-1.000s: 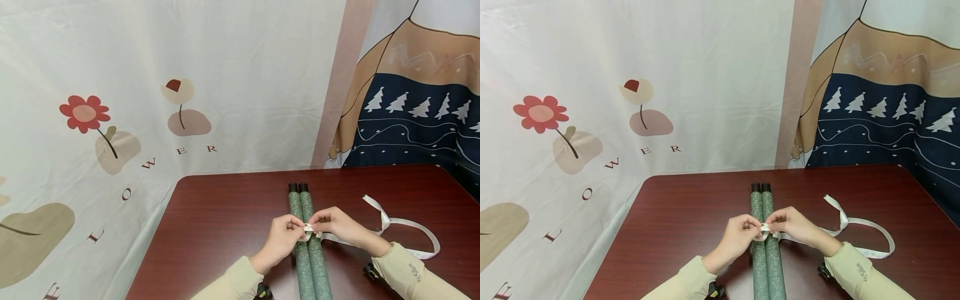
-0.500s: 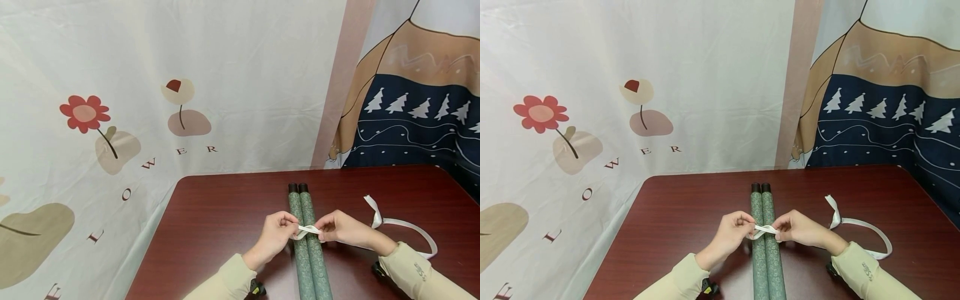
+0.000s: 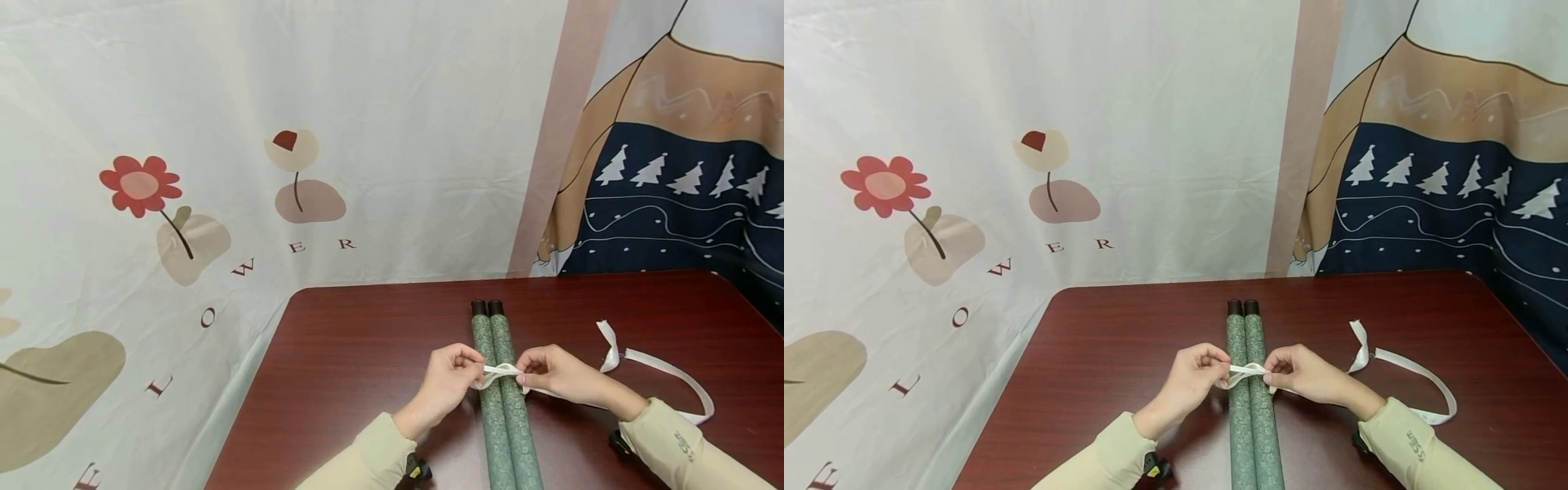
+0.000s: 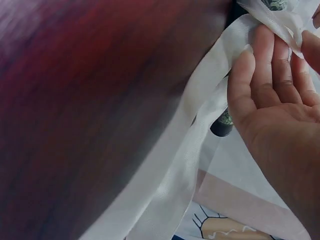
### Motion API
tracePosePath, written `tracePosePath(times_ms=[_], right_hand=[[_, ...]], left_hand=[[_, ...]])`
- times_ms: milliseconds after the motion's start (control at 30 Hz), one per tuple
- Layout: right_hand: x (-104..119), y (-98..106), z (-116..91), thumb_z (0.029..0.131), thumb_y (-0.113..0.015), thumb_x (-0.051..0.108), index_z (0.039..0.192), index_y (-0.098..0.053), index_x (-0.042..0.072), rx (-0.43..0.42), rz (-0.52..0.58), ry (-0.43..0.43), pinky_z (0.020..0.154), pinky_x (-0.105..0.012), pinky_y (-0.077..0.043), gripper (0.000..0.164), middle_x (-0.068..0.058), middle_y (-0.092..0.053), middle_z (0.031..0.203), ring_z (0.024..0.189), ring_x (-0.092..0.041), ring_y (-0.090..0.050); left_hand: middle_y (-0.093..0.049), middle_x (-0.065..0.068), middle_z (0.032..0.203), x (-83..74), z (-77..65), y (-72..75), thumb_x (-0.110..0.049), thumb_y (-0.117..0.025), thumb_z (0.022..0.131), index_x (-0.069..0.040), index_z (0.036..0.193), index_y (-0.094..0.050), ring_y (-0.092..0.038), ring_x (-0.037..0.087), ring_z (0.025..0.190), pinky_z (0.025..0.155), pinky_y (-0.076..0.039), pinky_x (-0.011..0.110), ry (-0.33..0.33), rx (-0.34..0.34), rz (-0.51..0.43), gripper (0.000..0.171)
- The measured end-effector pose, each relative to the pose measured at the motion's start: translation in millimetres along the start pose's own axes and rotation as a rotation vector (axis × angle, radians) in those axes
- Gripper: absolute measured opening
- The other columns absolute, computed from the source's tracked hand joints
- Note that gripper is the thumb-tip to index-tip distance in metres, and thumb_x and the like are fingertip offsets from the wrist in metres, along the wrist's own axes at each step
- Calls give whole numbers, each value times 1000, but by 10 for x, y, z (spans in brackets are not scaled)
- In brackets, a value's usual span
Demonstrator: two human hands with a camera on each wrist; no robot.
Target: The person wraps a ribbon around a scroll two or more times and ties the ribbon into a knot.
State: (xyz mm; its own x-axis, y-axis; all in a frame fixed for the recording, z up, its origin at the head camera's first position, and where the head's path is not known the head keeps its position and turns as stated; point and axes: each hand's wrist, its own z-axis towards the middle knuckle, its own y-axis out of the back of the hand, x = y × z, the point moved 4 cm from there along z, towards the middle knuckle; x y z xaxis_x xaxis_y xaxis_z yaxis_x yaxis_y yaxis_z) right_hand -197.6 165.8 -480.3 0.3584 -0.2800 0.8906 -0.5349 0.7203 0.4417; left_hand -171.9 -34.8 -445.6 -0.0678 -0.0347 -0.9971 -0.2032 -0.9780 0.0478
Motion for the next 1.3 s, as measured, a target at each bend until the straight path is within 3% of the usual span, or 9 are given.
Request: tracePosePath(times_ms=[133, 267, 400, 533, 700, 800, 967, 1133, 1300], right_hand=[[-37, -4, -13, 84, -67, 4, 86, -66, 8, -13, -53, 21, 53, -24, -49, 5, -8, -66, 73, 65, -11, -56], [-48, 2, -33, 76, -75, 7, 86, -66, 11, -14, -102, 33, 56, -26, -51, 14, -3, -65, 76, 68, -12, -57], [-12, 12, -55, 69, -79, 7, 87, -65, 15, -21, -207, 62, 60, -30, -52, 24, 2, -63, 80, 72, -15, -58], [-28, 18, -72, 65, -78, 3, 88, -63, 18, -27, -312, 59, 61, -31, -51, 31, 6, -61, 80, 72, -13, -57], [-42, 7, -92, 69, -73, -2, 83, -62, 20, 1, -374, 21, 56, -25, -48, 28, 8, -58, 70, 66, -6, -53], [-19, 18, -111, 73, -70, -1, 79, -63, 21, 20, -430, 34, 55, -24, -45, 24, 10, -56, 70, 65, -4, -49], [2, 69, -159, 75, -69, -1, 76, -65, 22, -22, -509, 87, 57, -25, -44, 23, 13, -54, 73, 66, -3, -47], [-11, 73, -191, 75, -71, 5, 81, -64, 20, -26, -501, 45, 56, -24, -45, 17, 13, -55, 72, 65, -2, -49], [-21, 70, -204, 74, -73, 8, 77, -63, 22, 22, -524, 26, 55, -24, -42, 18, 14, -54, 70, 63, -3, -47]], left_hand=[[-59, 14, 69, -144, -45, 20, 14, -55, 76, 18, 91, -59, -56, 20, 58, 59, -56, 38, -15, 0, -14, 16], [-60, 19, 70, -203, -66, 46, 15, -53, 76, 20, 90, -58, -56, 18, 57, 57, -56, 31, -34, 4, -37, 16], [-60, 19, 70, -95, -18, 69, 14, -54, 78, 20, 91, -58, -56, 17, 58, 57, -56, 31, -14, 0, -38, 15], [-60, 13, 69, 29, 31, 83, 12, -55, 79, 18, 92, -59, -57, 18, 58, 59, -57, 39, 1, -12, -33, 14], [-60, 17, 70, -133, -22, 86, 13, -54, 79, 18, 91, -59, -59, 34, 64, 66, -53, 54, 1, -8, -16, 14], [-60, 22, 72, -278, -62, 101, 14, -53, 78, 16, 89, -60, -58, 41, 66, 67, -52, 56, -2, -6, -1, 13], [-60, 20, 71, -324, -74, 145, 13, -55, 78, 11, 87, -62, -59, 36, 64, 66, -53, 55, -1, -9, 22, 11], [-60, 22, 72, -301, -66, 168, 13, -56, 78, 12, 87, -62, -58, 41, 66, 66, -53, 55, -1, -11, 37, 11], [-62, 20, 73, -101, 6, 206, 11, -59, 78, 9, 88, -63, -60, 35, 65, 61, -56, 40, 4, -13, 43, 11]])
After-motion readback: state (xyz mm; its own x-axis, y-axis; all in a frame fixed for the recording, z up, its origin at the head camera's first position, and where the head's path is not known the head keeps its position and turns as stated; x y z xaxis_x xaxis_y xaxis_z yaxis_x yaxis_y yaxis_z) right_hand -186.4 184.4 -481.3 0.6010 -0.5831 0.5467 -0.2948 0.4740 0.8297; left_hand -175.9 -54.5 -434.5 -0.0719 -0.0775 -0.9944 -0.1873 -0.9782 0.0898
